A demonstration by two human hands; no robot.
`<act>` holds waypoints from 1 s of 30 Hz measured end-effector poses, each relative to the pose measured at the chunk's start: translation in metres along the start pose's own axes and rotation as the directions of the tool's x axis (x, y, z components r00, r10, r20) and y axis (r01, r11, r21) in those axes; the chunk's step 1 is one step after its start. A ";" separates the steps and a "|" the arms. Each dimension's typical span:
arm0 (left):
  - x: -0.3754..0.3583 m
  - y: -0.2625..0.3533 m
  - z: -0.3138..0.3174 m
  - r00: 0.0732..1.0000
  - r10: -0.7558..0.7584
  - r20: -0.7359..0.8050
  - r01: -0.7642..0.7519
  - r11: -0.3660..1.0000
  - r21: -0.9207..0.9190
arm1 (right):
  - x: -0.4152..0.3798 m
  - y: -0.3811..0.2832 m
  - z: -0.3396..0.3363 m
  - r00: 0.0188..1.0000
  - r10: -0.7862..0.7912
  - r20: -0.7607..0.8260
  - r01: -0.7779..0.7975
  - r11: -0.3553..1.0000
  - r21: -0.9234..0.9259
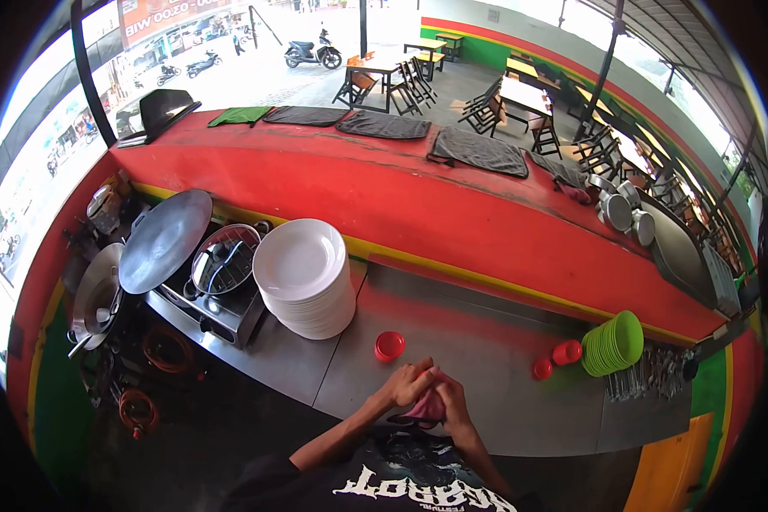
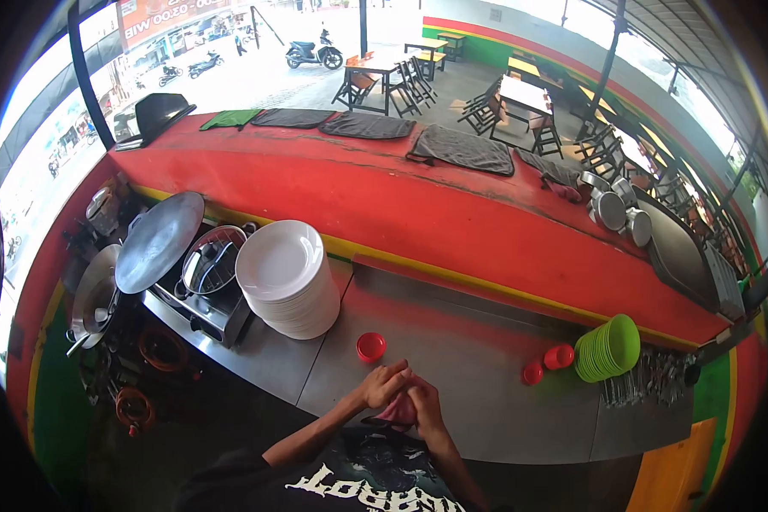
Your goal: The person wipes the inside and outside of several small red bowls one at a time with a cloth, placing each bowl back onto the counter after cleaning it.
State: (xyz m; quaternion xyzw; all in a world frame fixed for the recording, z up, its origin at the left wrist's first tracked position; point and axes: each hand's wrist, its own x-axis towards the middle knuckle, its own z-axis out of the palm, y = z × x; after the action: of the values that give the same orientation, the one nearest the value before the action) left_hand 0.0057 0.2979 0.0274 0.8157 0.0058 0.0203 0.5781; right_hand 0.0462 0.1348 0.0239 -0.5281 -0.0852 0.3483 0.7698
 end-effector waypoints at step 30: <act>0.002 0.007 0.019 0.996 0.056 -0.071 -0.051 0.996 0.070 | -0.019 -0.021 -0.003 0.994 -0.030 -0.102 -0.030 0.839 -0.543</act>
State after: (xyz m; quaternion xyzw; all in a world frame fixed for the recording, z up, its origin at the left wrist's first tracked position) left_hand 0.0079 0.2779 0.0275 0.8334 0.0057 0.0654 0.5487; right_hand 0.0428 0.1165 0.0455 -0.7424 -0.1396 0.2811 0.5918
